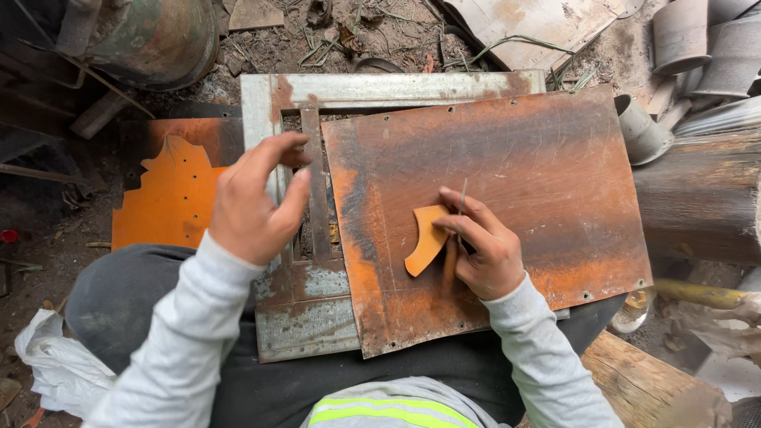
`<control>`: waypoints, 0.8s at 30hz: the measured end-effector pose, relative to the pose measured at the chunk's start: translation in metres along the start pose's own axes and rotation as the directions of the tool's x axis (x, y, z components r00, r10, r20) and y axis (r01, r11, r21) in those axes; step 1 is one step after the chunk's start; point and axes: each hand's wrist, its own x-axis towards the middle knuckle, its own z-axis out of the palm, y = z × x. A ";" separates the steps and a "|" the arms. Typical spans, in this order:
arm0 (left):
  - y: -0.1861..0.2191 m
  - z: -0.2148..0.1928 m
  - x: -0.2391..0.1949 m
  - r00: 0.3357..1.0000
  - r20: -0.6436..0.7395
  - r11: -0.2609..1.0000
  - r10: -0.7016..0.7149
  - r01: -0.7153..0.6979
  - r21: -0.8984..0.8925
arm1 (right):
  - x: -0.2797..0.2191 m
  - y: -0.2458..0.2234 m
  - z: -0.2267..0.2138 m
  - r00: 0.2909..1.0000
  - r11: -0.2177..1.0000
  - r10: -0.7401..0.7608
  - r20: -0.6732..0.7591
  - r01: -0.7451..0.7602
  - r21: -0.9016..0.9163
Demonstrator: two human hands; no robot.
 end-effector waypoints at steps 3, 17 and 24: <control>-0.006 0.002 0.035 0.991 0.108 0.996 0.077 -0.081 0.036 | 0.008 -0.005 0.007 0.999 0.998 0.022 -0.046 -0.024 -0.057; -0.035 0.021 0.034 0.988 0.116 0.992 0.107 -0.114 0.060 | -0.013 -0.044 0.028 0.991 0.980 0.122 -0.057 -0.129 -0.154; -0.041 0.044 0.027 0.985 0.152 0.969 0.076 -0.109 0.223 | -0.013 -0.047 0.035 0.993 0.989 0.115 -0.023 -0.117 -0.095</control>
